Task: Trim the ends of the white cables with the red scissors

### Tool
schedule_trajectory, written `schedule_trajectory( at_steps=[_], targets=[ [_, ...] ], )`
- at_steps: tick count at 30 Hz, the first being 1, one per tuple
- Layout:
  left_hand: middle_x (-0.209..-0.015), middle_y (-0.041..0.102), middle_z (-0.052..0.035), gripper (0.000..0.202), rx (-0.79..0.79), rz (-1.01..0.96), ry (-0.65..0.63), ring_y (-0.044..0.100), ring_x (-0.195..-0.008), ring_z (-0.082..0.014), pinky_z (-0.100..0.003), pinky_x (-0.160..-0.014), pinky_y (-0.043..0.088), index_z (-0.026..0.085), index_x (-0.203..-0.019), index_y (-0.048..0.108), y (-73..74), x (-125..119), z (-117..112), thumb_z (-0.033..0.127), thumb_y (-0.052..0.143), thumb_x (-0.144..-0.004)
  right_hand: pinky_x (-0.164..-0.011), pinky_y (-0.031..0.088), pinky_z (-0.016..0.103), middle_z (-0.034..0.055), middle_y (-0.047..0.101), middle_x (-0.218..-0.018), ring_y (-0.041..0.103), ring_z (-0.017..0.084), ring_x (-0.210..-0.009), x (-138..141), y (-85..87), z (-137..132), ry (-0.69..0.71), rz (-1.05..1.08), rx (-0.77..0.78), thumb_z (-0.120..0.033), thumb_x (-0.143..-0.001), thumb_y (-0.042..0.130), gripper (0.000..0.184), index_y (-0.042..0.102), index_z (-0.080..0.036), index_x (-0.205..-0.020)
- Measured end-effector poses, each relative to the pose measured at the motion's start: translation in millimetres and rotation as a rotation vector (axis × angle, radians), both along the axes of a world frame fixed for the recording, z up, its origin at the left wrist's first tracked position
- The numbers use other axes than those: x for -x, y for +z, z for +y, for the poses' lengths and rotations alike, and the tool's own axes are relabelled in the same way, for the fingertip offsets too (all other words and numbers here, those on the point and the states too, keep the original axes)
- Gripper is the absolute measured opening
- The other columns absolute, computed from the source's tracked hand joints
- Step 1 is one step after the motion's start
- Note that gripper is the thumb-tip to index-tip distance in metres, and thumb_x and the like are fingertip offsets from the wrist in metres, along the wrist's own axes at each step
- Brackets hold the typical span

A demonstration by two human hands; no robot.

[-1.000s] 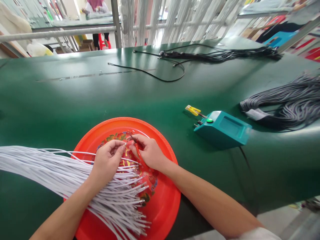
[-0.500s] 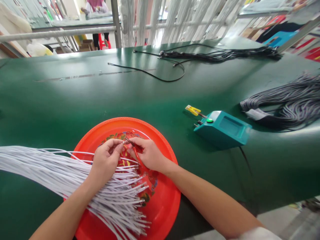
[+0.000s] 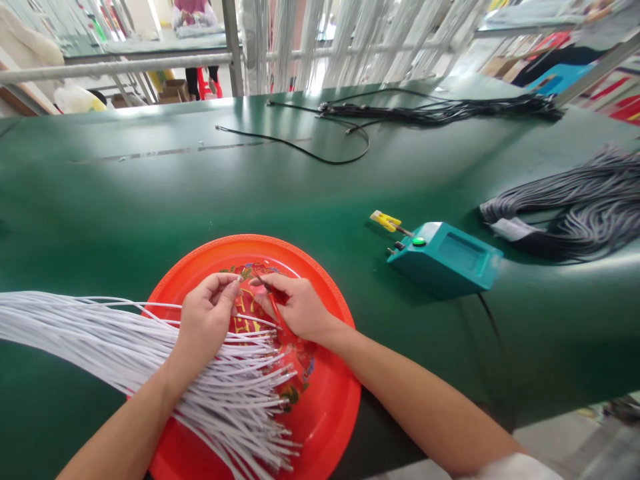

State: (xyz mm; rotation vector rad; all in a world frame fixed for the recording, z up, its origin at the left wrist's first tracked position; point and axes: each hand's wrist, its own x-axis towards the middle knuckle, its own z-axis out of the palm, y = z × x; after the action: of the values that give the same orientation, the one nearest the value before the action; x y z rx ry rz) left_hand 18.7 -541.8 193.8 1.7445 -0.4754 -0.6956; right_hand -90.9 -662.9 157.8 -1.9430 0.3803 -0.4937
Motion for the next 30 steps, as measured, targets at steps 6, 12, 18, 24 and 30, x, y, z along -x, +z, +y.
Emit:
schedule_trajectory(
  at_steps=[6,12,18,24,30],
  targets=[
    [-0.065,0.057,-0.0002,0.037,-0.025,-0.025,-0.049,0.046,-0.052,-0.0071,-0.017,-0.047,0.037,0.011,-0.085,0.061,0.5,0.9,0.0,0.045,0.066,-0.071,-0.066,0.048,0.025,0.002,0.066,-0.083,0.058,0.011,-0.069,-2.8,-4.2,0.5,-0.051,-0.066,-0.168,-0.031,-0.079,0.057,0.026,0.062,-0.019,-0.101],
    [-0.071,0.063,-0.0036,0.03,-0.059,-0.137,-0.133,0.053,-0.062,-0.0115,-0.02,-0.056,0.043,0.012,-0.081,0.063,0.4,2.3,0.1,0.042,0.062,-0.074,-0.072,0.051,0.027,0.002,0.065,-0.084,0.06,0.011,-0.075,-4.7,0.7,1.2,-0.085,-0.169,-0.439,-0.033,-0.075,0.063,0.032,0.058,-0.019,-0.103],
    [-0.074,0.063,-0.0036,0.029,-0.172,-0.233,-0.224,0.053,-0.064,-0.013,-0.024,-0.061,0.042,0.014,-0.083,0.065,-5.9,3.0,2.6,0.042,0.057,-0.078,-0.072,0.051,0.027,0.0001,0.064,-0.078,0.06,0.011,-0.073,-5.2,6.3,1.3,-0.057,-0.193,-0.512,-0.037,-0.071,0.065,0.033,0.059,-0.02,-0.099],
    [-0.073,0.062,-0.002,0.027,-0.09,-0.151,-0.205,0.053,-0.06,-0.0109,-0.021,-0.055,0.043,0.015,-0.083,0.061,-6.7,3.3,1.0,0.041,0.058,-0.077,-0.062,0.047,0.023,0.0017,0.064,-0.084,0.054,0.008,-0.064,-5.9,-4.6,2.1,-0.077,-0.103,-0.363,-0.028,-0.075,0.059,0.025,0.061,-0.018,-0.098],
    [-0.076,0.065,-0.0043,0.038,-0.092,-0.153,-0.164,0.06,-0.067,-0.0152,-0.022,-0.06,0.05,0.015,-0.082,0.062,-6.1,-2.2,3.5,0.05,0.063,-0.069,-0.071,0.048,0.024,0.0015,0.067,-0.092,0.059,0.011,-0.076,-9.2,-9.4,2.1,-0.066,-0.077,-0.218,-0.022,-0.076,0.054,0.028,0.062,-0.02,-0.103]
  ],
)
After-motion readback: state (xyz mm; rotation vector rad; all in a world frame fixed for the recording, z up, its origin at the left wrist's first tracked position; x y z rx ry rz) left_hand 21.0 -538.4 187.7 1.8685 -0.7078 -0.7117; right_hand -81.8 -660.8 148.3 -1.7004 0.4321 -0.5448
